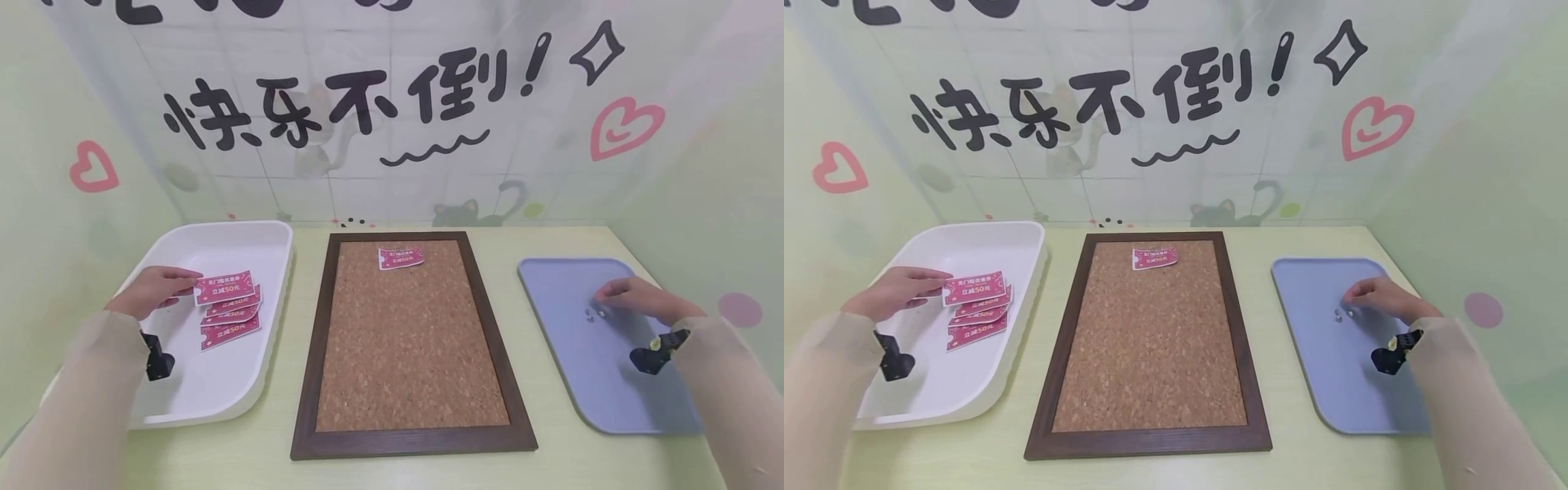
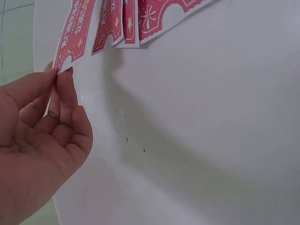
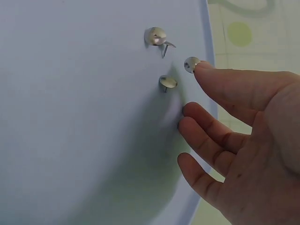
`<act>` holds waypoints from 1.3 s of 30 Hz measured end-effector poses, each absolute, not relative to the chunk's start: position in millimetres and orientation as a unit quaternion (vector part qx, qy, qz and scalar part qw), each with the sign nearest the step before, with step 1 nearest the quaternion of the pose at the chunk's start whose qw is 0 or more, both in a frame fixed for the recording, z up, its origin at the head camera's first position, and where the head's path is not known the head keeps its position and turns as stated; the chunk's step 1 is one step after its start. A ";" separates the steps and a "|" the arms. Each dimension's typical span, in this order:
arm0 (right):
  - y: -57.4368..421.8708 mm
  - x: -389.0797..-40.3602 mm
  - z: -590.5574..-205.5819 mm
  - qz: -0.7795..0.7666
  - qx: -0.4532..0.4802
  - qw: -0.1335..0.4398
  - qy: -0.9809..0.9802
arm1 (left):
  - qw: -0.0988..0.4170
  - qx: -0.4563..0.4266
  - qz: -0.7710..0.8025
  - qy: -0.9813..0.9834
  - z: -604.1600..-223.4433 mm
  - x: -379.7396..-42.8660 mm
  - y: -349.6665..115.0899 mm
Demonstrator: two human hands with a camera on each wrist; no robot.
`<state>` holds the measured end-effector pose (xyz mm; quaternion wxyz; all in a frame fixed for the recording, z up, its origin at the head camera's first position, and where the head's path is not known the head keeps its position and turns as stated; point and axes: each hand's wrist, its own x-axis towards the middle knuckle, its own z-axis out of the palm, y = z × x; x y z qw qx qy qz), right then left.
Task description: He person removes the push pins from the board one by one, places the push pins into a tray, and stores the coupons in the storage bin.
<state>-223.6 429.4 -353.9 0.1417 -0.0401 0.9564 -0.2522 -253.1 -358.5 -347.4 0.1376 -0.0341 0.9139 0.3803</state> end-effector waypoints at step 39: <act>435.1 -222.1 -362.7 -0.253 -0.041 0.118 0.959 | 0.164 -0.065 0.368 0.913 -361.5 -266.2 -355.7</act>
